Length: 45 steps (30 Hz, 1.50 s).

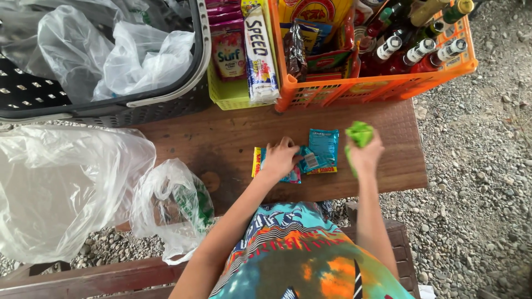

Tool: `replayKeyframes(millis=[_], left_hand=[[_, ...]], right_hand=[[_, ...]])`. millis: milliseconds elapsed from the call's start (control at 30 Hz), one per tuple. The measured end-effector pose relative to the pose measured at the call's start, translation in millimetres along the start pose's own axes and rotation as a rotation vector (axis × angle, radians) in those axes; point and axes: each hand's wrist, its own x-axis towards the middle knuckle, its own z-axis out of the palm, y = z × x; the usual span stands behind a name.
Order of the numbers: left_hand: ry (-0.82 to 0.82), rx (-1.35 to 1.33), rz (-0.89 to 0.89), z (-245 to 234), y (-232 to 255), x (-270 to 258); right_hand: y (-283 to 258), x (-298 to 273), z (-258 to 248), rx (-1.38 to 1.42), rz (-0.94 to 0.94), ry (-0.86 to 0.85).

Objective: Sorting and wiping various household items and food products into crates and baskets.

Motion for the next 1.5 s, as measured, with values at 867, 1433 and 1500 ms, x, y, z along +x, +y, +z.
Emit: replayKeyframes(millis=[867,1433,1500], left_hand=[[0.0,-0.025,0.08,-14,2,-8],[-0.088,0.123,0.055,-13,4,-6],[-0.008,0.047,0.067,-14,2,-6]], right_hand=[[56,34,-79,0.053,0.074,0.365],[4,-59,70,-0.385,-0.635,-0.257],[9,-45,65,-0.533,-0.634,-0.193]])
